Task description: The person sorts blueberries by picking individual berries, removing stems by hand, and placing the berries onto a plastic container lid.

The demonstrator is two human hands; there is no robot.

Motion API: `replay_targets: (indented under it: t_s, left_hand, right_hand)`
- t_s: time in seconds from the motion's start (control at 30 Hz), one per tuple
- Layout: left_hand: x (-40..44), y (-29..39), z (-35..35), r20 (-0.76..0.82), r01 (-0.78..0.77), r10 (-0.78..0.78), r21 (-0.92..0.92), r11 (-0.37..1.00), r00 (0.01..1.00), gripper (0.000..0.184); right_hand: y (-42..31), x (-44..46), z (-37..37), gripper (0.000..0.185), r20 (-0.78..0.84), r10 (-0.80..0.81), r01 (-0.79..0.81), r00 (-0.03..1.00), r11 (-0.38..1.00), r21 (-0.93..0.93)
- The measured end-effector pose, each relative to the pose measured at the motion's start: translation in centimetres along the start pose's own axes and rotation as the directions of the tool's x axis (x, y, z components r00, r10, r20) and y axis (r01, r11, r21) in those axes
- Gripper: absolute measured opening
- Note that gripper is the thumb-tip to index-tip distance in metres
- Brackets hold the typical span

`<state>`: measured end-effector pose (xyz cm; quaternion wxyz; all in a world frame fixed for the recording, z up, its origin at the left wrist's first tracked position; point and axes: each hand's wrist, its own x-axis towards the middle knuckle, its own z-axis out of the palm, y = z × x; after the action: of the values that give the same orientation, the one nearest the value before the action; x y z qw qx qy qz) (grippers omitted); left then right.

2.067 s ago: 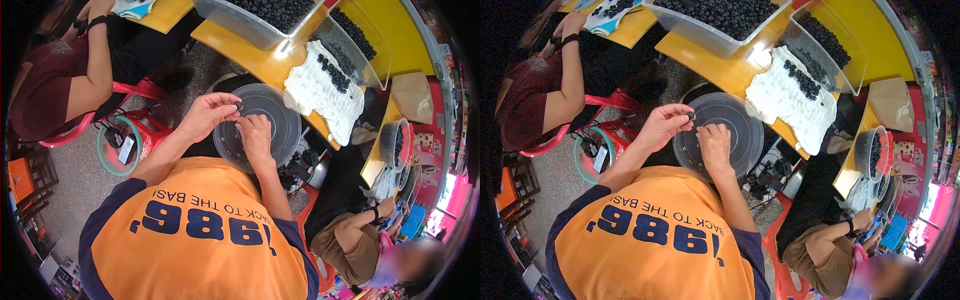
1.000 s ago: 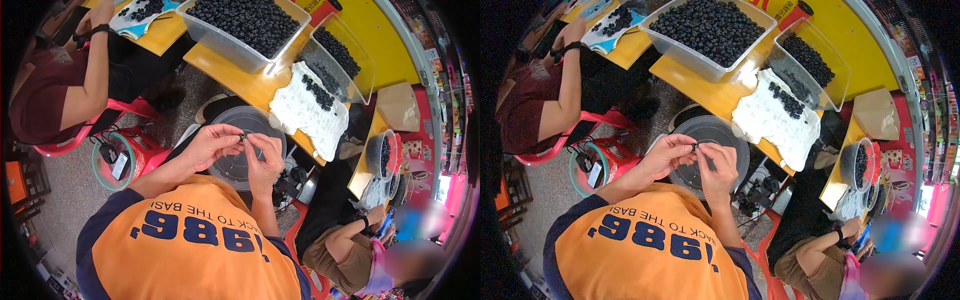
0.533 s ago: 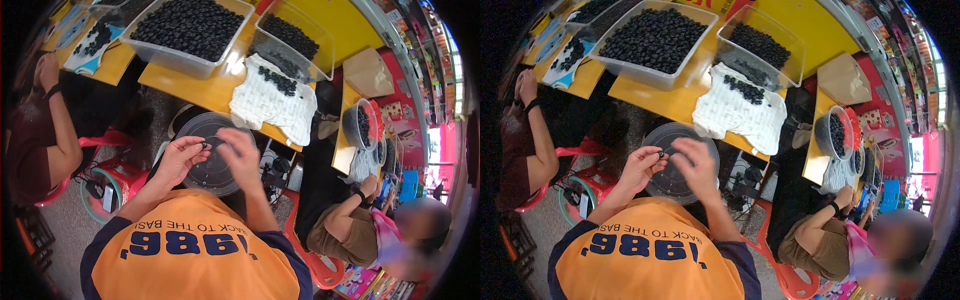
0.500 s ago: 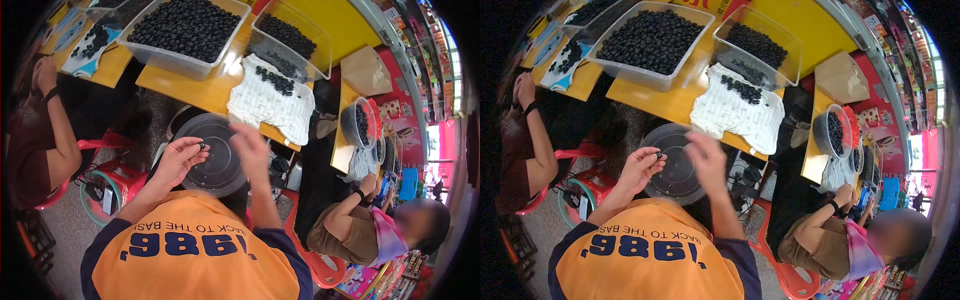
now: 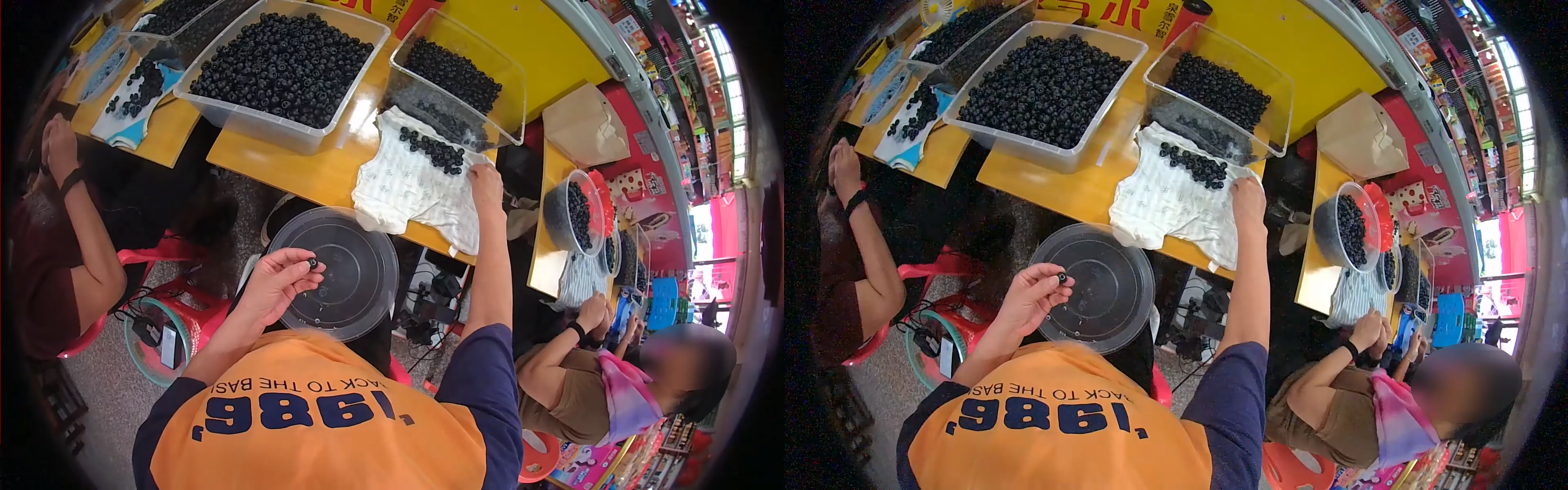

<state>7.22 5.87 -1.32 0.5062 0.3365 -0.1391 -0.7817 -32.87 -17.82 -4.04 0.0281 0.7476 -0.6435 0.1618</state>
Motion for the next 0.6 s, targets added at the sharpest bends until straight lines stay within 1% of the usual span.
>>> replay_targets:
  t_s: [0.07, 0.13, 0.17, 0.2, 0.23, 0.27, 0.3, 0.33, 0.4, 0.47, 0.53, 0.57, 0.6]
  left_hand:
    - [0.1, 0.1, -0.1, -0.006, 0.003, -0.003, 0.002, 1.0, 1.0, 0.018]
    - [0.4, 0.3, -0.1, -0.01, 0.007, -0.007, 0.001, 1.0, 1.0, 0.018]
    - [0.5, 0.5, 0.1, -0.006, 0.004, -0.004, 0.014, 1.0, 1.0, 0.018]
    - [0.7, 0.7, 0.2, -0.003, -0.001, 0.001, 0.025, 1.0, 1.0, 0.019]
    - [1.0, 0.9, 0.2, 0.035, 0.007, -0.008, 0.042, 0.999, 0.999, 0.021]
    - [1.2, 1.2, 0.5, 0.025, -0.002, 0.001, 0.037, 0.999, 1.0, 0.021]
    - [1.5, 1.5, 1.2, 0.046, 0.008, -0.011, 0.052, 0.999, 0.999, 0.021]
    - [1.7, 1.7, 1.7, 0.062, 0.018, -0.022, 0.066, 0.998, 0.998, 0.022]
    - [2.2, 1.8, 2.6, 0.053, 0.027, -0.03, 0.058, 0.998, 0.998, 0.022]
    - [2.7, 1.6, 3.1, 0.128, 0.022, -0.027, 0.038, 0.999, 0.991, 0.021]
    - [2.7, 1.4, 3.3, 0.129, 0.012, -0.014, 0.015, 1.0, 0.991, 0.02]
    - [2.6, 1.4, 3.4, 0.128, 0.001, -0.001, 0.004, 1.0, 0.992, 0.02]
    - [2.4, 1.4, 3.4, 0.129, -0.011, 0.012, -0.007, 1.0, 0.992, 0.019]
  right_hand:
    - [0.2, -0.1, 0.1, 0.014, 0.031, 0.025, -0.025, 0.999, 1.0, 0.0]
    - [-0.2, -0.6, -0.8, 0.015, -0.084, 0.122, -0.115, 0.989, 0.989, 0.093]
    - [-0.4, -1.1, -1.0, 0.017, -0.16, 0.168, -0.131, 0.973, 0.967, 0.219]
    - [-0.7, -1.8, -1.3, 0.017, -0.155, 0.162, -0.127, 0.974, 0.968, 0.217]
    - [-1.3, -2.6, -1.7, 0.018, -0.081, 0.29, -0.215, 0.954, 0.846, 0.489]
    - [-2.2, -3.3, -1.9, 0.018, 0.032, 0.384, -0.29, 0.923, 0.639, 0.712]
    - [-4.5, -4.4, -2.9, 0.019, 0.173, 0.407, -0.328, 0.897, 0.348, 0.878]
    - [-7.7, -5.7, -4.1, 0.02, 0.323, 0.38, -0.355, 0.867, 0.015, 0.935]
    - [-12.7, -8.4, -4.7, 0.02, 0.42, 0.285, -0.364, 0.862, -0.229, 0.903]
    - [-16.9, -11.0, -4.9, 0.02, 0.481, 0.108, -0.381, 0.87, -0.472, 0.795]
    - [-20.7, -12.8, -5.3, 0.018, 0.53, 0.029, -0.409, 0.848, -0.601, 0.687]
    - [-22.1, -13.4, -5.3, 0.018, 0.534, 0.02, -0.416, 0.845, -0.602, 0.682]
    - [-23.4, -13.9, -5.3, 0.018, 0.519, -0.009, -0.406, 0.855, -0.632, 0.659]
